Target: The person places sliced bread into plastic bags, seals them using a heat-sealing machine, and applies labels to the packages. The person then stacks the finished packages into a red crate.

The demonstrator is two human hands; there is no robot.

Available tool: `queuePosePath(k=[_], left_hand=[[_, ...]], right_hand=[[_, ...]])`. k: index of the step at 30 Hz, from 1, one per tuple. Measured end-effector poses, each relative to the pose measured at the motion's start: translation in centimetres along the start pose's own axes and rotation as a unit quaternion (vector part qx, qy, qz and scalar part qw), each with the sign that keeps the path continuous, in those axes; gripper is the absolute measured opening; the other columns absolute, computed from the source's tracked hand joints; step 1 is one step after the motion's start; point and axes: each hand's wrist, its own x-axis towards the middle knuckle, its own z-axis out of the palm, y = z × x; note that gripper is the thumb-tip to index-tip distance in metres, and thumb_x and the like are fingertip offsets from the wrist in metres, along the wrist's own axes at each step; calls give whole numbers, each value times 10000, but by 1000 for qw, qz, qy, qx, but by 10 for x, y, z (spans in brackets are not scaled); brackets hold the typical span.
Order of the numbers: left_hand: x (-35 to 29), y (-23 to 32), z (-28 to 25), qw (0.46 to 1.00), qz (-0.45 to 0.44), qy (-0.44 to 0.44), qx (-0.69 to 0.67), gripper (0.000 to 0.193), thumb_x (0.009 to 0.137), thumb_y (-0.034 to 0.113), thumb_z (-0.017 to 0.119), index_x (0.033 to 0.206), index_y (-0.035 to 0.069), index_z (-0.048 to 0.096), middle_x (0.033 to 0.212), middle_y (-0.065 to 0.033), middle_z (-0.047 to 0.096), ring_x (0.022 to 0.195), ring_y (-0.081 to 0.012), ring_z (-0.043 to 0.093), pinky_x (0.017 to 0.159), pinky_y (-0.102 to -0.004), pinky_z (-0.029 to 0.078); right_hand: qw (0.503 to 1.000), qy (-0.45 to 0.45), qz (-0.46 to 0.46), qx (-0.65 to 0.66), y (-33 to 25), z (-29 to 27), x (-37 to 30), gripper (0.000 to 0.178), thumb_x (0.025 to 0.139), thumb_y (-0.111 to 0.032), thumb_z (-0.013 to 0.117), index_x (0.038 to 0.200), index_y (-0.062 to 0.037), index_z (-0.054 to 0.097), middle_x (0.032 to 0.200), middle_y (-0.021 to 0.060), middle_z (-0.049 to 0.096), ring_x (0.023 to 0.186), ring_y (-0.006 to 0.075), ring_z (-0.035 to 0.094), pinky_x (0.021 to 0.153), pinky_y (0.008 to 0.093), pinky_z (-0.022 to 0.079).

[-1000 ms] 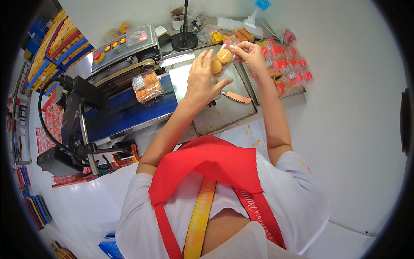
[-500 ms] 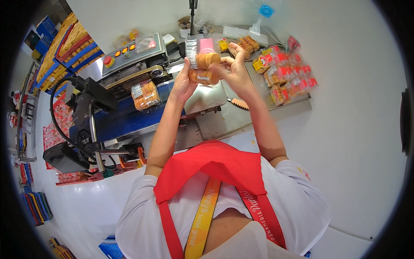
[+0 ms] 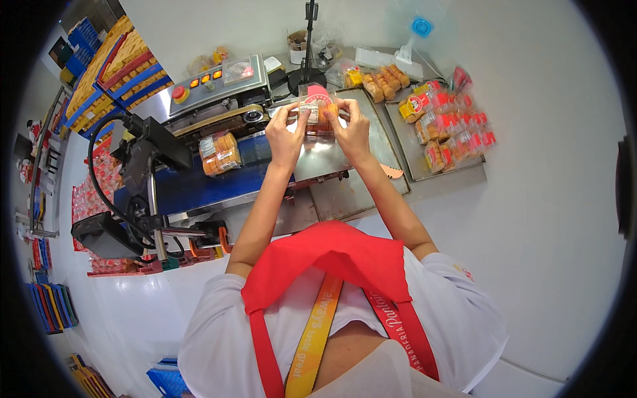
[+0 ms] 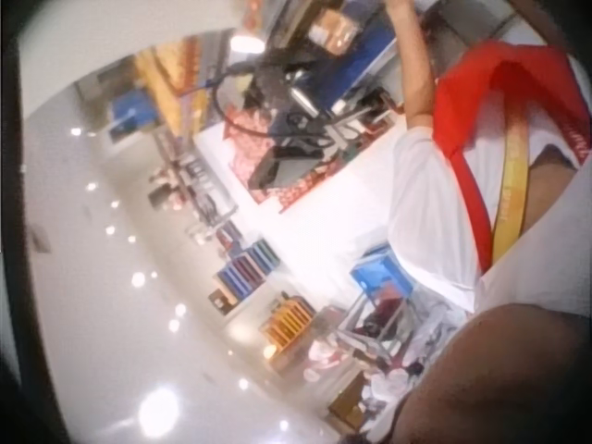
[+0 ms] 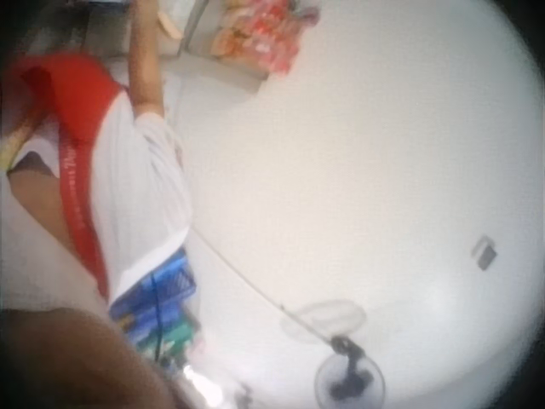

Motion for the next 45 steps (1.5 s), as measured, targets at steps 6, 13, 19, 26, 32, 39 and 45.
queuePosePath(k=[6, 13, 19, 26, 32, 39, 45], left_hand=[[12, 4, -3, 1000, 11, 24, 12, 105, 815, 72, 686, 837, -31, 681, 785, -76, 652, 642, -116, 609, 556, -252, 487], [4, 2, -20, 988, -116, -42, -93, 101, 820, 71, 696, 874, -9, 668, 862, -18, 647, 751, -60, 589, 704, -206, 469], [2, -37, -17, 928, -149, -87, -330, 34, 873, 56, 622, 844, 40, 620, 1266, -153, 548, 1080, -155, 554, 927, -293, 430], [17, -44, -36, 875, -142, -232, -400, 81, 848, 25, 626, 775, 44, 595, 1175, -128, 588, 1056, -146, 545, 913, -294, 418], [22, -58, -42, 858, -132, -290, -404, 29, 814, 9, 658, 785, 6, 658, 1019, -72, 611, 941, -124, 564, 854, -276, 446], [39, -49, -56, 785, -161, -390, -453, 126, 783, 14, 662, 898, -7, 708, 987, -78, 595, 945, -142, 546, 876, -277, 425], [45, -54, -47, 848, -118, -384, -347, 160, 768, -74, 635, 881, 8, 714, 934, -64, 601, 858, -122, 561, 793, -243, 457]], right_hand=[[991, 7, -36, -132, -10, 1, 12, 74, 827, -54, 652, 833, 11, 619, 850, 92, 636, 714, 186, 619, 652, 287, 499], [997, -67, 18, 21, -18, -16, 9, 70, 855, -79, 643, 856, -10, 631, 854, 39, 615, 790, 118, 581, 731, 247, 461], [904, -280, 152, 286, 4, -38, 40, 100, 862, -60, 634, 922, -55, 555, 964, 25, 622, 912, 114, 580, 862, 270, 456], [870, -334, 155, 328, 17, -27, 43, 95, 824, -4, 648, 779, -36, 571, 846, 16, 581, 821, 95, 560, 797, 252, 484], [844, -344, 177, 371, 18, -30, 36, 104, 811, 26, 635, 721, -23, 617, 831, 38, 580, 801, 117, 556, 771, 260, 473], [826, -402, 136, 372, 28, -33, 41, 107, 793, 47, 627, 699, -4, 640, 849, 62, 596, 810, 127, 553, 768, 272, 452], [887, -265, 153, 347, 33, -27, 20, 126, 798, 65, 602, 828, 1, 707, 878, 47, 612, 851, 124, 575, 810, 267, 467]])
